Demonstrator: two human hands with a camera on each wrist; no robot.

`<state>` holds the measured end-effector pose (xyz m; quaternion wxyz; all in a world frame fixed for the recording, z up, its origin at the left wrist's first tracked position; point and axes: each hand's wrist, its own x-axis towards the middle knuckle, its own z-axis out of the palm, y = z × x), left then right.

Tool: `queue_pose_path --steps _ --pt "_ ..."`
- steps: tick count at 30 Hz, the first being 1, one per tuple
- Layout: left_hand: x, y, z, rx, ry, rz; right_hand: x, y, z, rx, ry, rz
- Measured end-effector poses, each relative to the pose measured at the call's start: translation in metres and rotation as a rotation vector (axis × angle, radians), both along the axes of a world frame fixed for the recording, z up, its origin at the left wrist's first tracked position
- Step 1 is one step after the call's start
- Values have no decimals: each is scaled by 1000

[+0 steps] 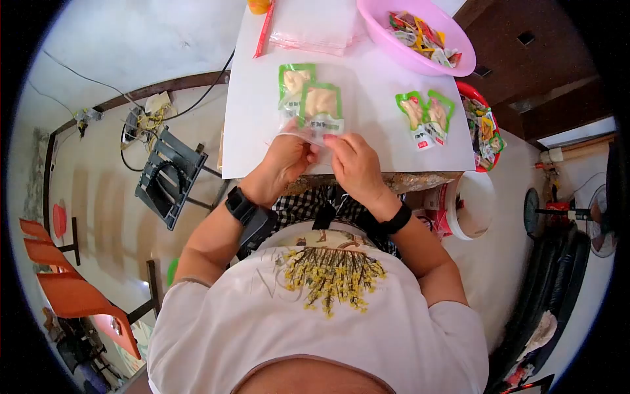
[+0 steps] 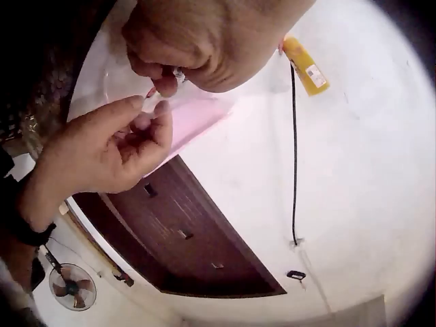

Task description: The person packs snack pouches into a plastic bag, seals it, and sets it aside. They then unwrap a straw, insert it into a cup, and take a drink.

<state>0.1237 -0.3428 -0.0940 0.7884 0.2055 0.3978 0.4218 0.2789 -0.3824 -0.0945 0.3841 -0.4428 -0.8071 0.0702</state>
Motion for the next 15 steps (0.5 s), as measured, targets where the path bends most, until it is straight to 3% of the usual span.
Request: queue_pose_path --steps 4,7,10,11,13,15 --pt "20 21 -4 65 20 -42 1 -2 -5 -5 8 32" --pt "25 34 -16 -69 -58 -56 4 -6 -5 -66 -11 23" --pt "17 20 -5 1090 1350 -707 6 -6 -12 -60 -15 26" --pt "11 22 -87 1723 1448 -45 7 -6 -8 -76 7 67" --pt "20 22 -114 1557 1099 2 8 -7 -4 -279 -76 62" --pt "36 32 -133 1539 877 108 12 -5 -13 -299 -117 27"
